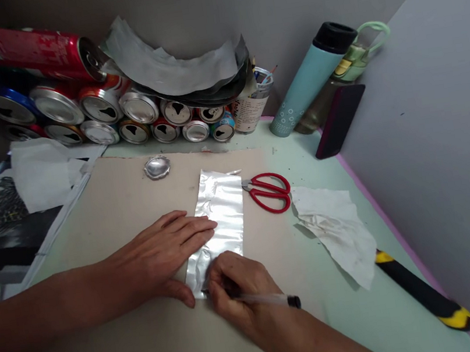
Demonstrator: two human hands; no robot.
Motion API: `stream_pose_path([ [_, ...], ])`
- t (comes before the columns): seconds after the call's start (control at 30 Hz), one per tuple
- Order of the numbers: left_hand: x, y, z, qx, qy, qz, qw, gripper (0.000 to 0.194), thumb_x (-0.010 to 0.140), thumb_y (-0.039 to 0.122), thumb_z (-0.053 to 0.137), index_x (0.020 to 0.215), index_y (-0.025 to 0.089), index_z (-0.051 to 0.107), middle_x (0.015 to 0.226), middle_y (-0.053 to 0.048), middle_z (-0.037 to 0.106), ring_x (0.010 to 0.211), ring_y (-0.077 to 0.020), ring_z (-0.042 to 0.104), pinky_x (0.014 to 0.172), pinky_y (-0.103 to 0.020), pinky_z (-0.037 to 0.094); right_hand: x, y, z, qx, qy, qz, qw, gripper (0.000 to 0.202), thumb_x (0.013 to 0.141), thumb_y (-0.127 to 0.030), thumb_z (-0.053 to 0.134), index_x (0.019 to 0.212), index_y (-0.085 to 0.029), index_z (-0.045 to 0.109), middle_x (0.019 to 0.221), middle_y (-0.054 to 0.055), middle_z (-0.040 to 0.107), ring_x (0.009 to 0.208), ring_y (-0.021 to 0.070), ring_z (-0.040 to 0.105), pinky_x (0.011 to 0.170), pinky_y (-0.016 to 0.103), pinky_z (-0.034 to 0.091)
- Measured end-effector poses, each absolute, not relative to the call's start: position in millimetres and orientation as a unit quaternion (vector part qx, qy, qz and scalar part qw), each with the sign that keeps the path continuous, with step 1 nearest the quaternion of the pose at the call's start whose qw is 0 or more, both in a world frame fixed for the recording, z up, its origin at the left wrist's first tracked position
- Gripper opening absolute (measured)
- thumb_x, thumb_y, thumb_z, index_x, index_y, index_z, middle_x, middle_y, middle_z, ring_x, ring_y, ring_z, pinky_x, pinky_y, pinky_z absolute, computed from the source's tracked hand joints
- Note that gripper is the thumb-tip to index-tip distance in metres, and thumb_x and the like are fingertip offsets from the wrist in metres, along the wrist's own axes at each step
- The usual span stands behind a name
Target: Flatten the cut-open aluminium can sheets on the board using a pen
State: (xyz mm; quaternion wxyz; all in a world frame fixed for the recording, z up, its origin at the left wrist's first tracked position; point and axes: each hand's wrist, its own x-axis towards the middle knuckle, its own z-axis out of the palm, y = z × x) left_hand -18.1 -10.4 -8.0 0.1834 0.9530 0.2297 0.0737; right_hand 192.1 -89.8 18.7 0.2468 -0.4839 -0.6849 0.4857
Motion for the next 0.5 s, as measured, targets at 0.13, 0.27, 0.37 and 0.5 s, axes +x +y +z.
stream_pose_path([
  [0.13, -17.7, -10.0, -6.4, 0.952, 0.230, 0.072, 0.186, 0.095, 0.066, 0.064, 0.089, 0.135, 0.011, 0.053, 0.150, -0.019, 0.054, 0.140, -0.0343, 0.049, 0.119, -0.047, 0.026, 192.8, -88.3, 24.0, -0.483, -0.686, 0.497, 0.222, 0.022, 0.097, -0.021, 0.048, 0.076, -0.021, 0.044, 0.073, -0.002, 0.048, 0.065, 0.0127, 0.040, 0.058, 0.026, 0.034],
  [0.27, -17.6, -10.1, -6.3, 0.951, 0.235, 0.065, 0.192, 0.093, 0.067, 0.064, 0.088, 0.136, 0.011, 0.053, 0.151, -0.018, 0.054, 0.142, -0.0331, 0.047, 0.119, -0.045, 0.023, 194.6, -87.1, 25.0, -0.479, -0.689, 0.503, 0.207, 0.021, 0.096, -0.019, 0.048, 0.076, -0.021, 0.044, 0.074, -0.002, 0.048, 0.066, 0.0127, 0.041, 0.060, 0.026, 0.035],
  [0.37, -17.8, -10.1, -8.0, 0.951, 0.234, 0.065, 0.193, 0.094, 0.067, 0.063, 0.089, 0.135, 0.011, 0.053, 0.151, -0.018, 0.053, 0.142, -0.0328, 0.047, 0.119, -0.045, 0.023, 196.5, -86.2, 24.2, -0.473, -0.691, 0.509, 0.200, 0.020, 0.097, -0.019, 0.049, 0.077, -0.021, 0.044, 0.074, -0.002, 0.049, 0.066, 0.0126, 0.042, 0.059, 0.026, 0.034],
  [0.5, -18.1, -9.6, -10.5, 0.951, 0.234, 0.068, 0.193, 0.095, 0.066, 0.063, 0.089, 0.136, 0.011, 0.052, 0.151, -0.018, 0.053, 0.142, -0.0328, 0.047, 0.119, -0.045, 0.022, 199.1, -84.9, 25.1, -0.463, -0.700, 0.508, 0.195, 0.020, 0.097, -0.017, 0.051, 0.078, -0.021, 0.045, 0.075, -0.003, 0.050, 0.067, 0.0124, 0.042, 0.060, 0.025, 0.034],
])
